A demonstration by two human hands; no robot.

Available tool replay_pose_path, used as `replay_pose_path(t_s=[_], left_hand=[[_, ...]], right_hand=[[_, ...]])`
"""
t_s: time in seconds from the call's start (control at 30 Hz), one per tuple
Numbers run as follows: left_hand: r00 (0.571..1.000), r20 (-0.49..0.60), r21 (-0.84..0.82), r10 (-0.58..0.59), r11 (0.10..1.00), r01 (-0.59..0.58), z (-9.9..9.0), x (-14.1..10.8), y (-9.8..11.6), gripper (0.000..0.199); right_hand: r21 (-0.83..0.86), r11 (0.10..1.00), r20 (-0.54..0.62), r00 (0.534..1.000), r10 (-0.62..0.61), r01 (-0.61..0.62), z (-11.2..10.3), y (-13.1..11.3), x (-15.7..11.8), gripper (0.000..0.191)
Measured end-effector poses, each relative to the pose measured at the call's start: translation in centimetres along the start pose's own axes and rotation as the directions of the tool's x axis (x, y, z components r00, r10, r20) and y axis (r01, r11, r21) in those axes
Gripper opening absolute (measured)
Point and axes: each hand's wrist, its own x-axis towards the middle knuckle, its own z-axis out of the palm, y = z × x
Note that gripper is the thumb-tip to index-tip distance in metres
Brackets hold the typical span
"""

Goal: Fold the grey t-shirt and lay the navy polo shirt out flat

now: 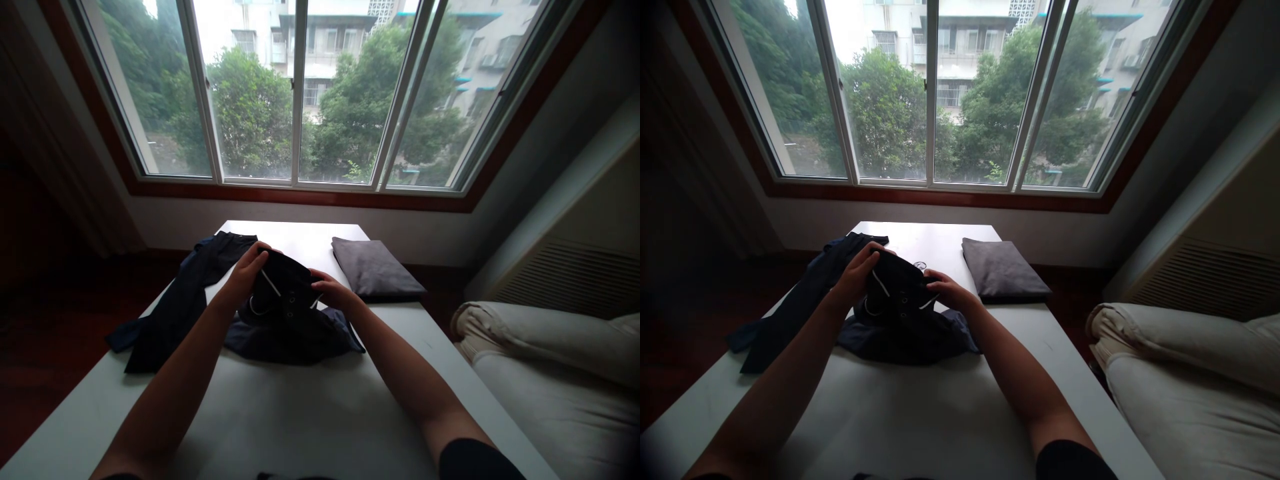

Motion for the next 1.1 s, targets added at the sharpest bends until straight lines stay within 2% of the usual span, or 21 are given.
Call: replay_pose_path(t_s=[0.07,0.13,0.2,0.27,0.33,0.43,0.5,0.6,0.7,0.8,0.9,1.0,1.1], left_hand=[[0.996,-0.087,0.127,0.028,0.992,-0.017,-0.7,0.6,-0.5,0.035],[0.986,-0.126,0.336,0.111,0.940,-0.062,-1.4,0.9,-0.8,0.031],[0.970,-0.117,0.583,0.215,0.805,-0.108,-2.0,1.1,-0.7,0.026],[0.957,-0.087,0.776,0.275,0.621,-0.108,-2.3,1.0,-0.4,0.023],[0.955,-0.057,0.877,0.291,0.471,-0.091,-2.5,0.9,-0.1,0.023],[0.956,-0.015,0.926,0.292,0.364,-0.097,-2.7,0.8,0.4,0.027],[0.960,0.018,0.926,0.280,0.357,-0.122,-2.9,0.7,0.7,0.029],[0.964,0.069,0.911,0.258,0.377,-0.166,-3.2,0.6,1.1,0.032],[0.963,0.088,0.901,0.256,0.392,-0.186,-3.4,0.5,1.3,0.033],[0.968,0.117,0.899,0.223,0.390,-0.199,-3.4,0.5,1.5,0.036],[0.977,0.159,0.909,0.143,0.365,-0.201,-3.3,0.4,1.4,0.034],[0.983,0.180,0.926,0.042,0.330,-0.183,-3.4,0.5,1.0,0.023],[0.989,0.151,0.938,-0.001,0.315,-0.143,-3.7,0.5,0.7,0.024]], right_hand=[[-0.021,0.999,-0.035,0.999,-0.033,0.032,0.0,-0.7,-0.1,0.039],[-0.065,0.993,-0.121,0.987,-0.109,0.101,-0.1,-1.5,-0.1,0.041],[-0.174,0.972,-0.203,0.960,-0.194,0.160,-0.2,-2.4,-0.1,0.042],[-0.345,0.922,-0.220,0.940,-0.262,0.176,-0.5,-3.3,-0.2,0.042],[-0.511,0.842,-0.192,0.931,-0.310,0.175,-0.8,-4.3,-0.5,0.040],[-0.661,0.726,-0.129,0.924,-0.361,0.191,-1.0,-6.0,-1.4,0.038],[-0.707,0.679,-0.050,0.944,-0.327,0.198,-1.1,-6.9,-2.1,0.039],[-0.746,0.639,0.078,0.977,-0.201,0.190,-1.3,-7.7,-3.0,0.036],[-0.772,0.607,0.073,0.976,-0.207,0.187,-1.6,-7.9,-3.3,0.032],[-0.813,0.554,-0.028,0.939,-0.343,0.178,-1.8,-8.0,-3.0,0.029],[-0.878,0.458,-0.116,0.864,-0.490,0.142,-1.7,-8.2,-2.9,0.027],[-0.910,0.401,-0.160,0.801,-0.577,0.107,-1.3,-8.5,-3.1,0.026],[-0.911,0.397,-0.157,0.799,-0.580,0.108,-1.0,-8.8,-3.3,0.026]])
